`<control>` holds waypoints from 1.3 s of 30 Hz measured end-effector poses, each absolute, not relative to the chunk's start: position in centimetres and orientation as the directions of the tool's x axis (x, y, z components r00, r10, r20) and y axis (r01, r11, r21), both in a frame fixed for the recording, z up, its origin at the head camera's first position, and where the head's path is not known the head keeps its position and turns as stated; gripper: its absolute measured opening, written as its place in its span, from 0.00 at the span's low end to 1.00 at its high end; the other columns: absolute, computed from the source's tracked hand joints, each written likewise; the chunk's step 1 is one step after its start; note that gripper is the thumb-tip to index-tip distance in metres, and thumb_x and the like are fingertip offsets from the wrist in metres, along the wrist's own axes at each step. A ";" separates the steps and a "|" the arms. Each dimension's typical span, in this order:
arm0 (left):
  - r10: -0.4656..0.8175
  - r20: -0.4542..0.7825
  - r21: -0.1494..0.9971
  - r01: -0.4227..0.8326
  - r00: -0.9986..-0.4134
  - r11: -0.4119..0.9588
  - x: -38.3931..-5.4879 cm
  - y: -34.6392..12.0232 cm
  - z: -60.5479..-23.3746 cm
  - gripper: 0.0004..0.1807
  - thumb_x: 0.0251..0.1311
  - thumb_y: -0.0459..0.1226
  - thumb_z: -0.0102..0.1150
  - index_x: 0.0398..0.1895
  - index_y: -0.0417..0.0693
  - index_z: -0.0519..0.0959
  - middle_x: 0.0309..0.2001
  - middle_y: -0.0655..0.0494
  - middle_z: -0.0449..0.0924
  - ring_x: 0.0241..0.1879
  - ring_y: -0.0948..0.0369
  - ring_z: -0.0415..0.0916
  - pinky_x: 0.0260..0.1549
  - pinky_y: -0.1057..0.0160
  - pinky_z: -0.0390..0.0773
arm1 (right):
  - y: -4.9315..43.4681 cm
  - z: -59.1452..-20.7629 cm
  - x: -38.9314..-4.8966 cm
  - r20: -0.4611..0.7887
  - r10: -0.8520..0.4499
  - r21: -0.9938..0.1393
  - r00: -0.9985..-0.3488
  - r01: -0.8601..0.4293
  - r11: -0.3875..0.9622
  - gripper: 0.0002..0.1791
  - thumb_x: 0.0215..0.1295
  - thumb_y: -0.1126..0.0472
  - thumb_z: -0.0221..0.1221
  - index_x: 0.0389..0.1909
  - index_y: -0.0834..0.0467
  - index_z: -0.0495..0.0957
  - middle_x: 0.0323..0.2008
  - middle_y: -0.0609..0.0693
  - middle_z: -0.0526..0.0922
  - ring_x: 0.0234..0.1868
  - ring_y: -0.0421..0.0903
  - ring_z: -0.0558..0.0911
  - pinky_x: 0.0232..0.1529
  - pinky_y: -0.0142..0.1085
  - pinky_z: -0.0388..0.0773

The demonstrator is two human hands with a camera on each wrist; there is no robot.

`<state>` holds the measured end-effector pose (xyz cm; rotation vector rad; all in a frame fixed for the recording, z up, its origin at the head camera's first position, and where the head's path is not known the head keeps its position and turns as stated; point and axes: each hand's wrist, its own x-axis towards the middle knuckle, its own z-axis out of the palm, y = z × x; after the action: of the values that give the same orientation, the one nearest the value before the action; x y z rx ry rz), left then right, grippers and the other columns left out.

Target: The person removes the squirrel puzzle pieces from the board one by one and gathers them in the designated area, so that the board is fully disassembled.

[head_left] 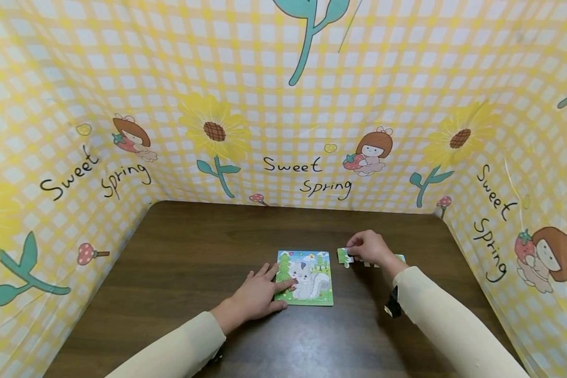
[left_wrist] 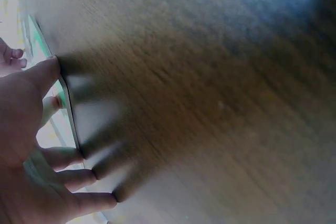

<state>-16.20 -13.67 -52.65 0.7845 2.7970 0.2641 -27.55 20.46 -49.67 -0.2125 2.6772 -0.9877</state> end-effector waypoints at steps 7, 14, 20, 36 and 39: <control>0.527 -0.172 0.244 0.483 -0.832 0.841 -16.1 -13.7 -52.6 0.33 0.70 0.61 0.56 0.77 0.74 0.66 0.80 0.38 0.53 0.77 0.35 0.53 0.63 0.28 0.65 | 20.9 -50.2 -27.9 -0.173 -0.246 -0.582 -0.954 -0.103 0.807 0.07 0.69 0.61 0.66 0.41 0.59 0.88 0.34 0.50 0.87 0.28 0.45 0.81 0.35 0.43 0.81; 0.528 -0.179 0.243 0.483 -0.830 0.841 -16.1 -13.6 -52.6 0.33 0.70 0.61 0.56 0.77 0.75 0.65 0.80 0.38 0.53 0.77 0.35 0.53 0.64 0.28 0.65 | 21.0 -50.8 -27.9 -0.197 -0.214 -0.575 -0.957 -0.064 0.816 0.05 0.70 0.61 0.65 0.40 0.58 0.88 0.35 0.51 0.87 0.27 0.46 0.80 0.30 0.40 0.79; 0.531 -0.182 0.239 0.487 -0.828 0.840 -16.2 -13.6 -52.6 0.33 0.70 0.61 0.56 0.77 0.75 0.65 0.80 0.39 0.54 0.77 0.35 0.54 0.63 0.28 0.65 | 20.9 -51.1 -28.0 -0.190 -0.209 -0.565 -0.959 -0.068 0.822 0.05 0.68 0.61 0.66 0.37 0.58 0.89 0.33 0.50 0.87 0.24 0.45 0.79 0.27 0.39 0.77; 0.583 -0.125 0.116 0.572 -0.803 0.812 -16.2 -12.4 -51.7 0.34 0.66 0.63 0.60 0.73 0.64 0.74 0.74 0.45 0.67 0.73 0.46 0.65 0.66 0.39 0.69 | 20.3 -49.2 -26.6 -0.092 -0.342 -0.594 -0.935 -0.224 0.773 0.07 0.70 0.61 0.65 0.43 0.59 0.87 0.37 0.49 0.87 0.29 0.43 0.80 0.31 0.39 0.78; 0.623 -0.119 0.137 0.609 -0.773 0.781 -16.1 -11.6 -51.7 0.34 0.67 0.62 0.59 0.73 0.64 0.73 0.75 0.46 0.66 0.75 0.46 0.63 0.68 0.38 0.66 | 19.5 -48.6 -26.0 -0.090 -0.409 -0.606 -0.908 -0.276 0.746 0.07 0.69 0.61 0.65 0.44 0.59 0.87 0.37 0.48 0.87 0.31 0.42 0.81 0.33 0.39 0.79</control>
<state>-16.06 -11.63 -51.74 0.9801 2.8143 0.1363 -25.95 19.50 -48.60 -0.5427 2.7281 -0.8967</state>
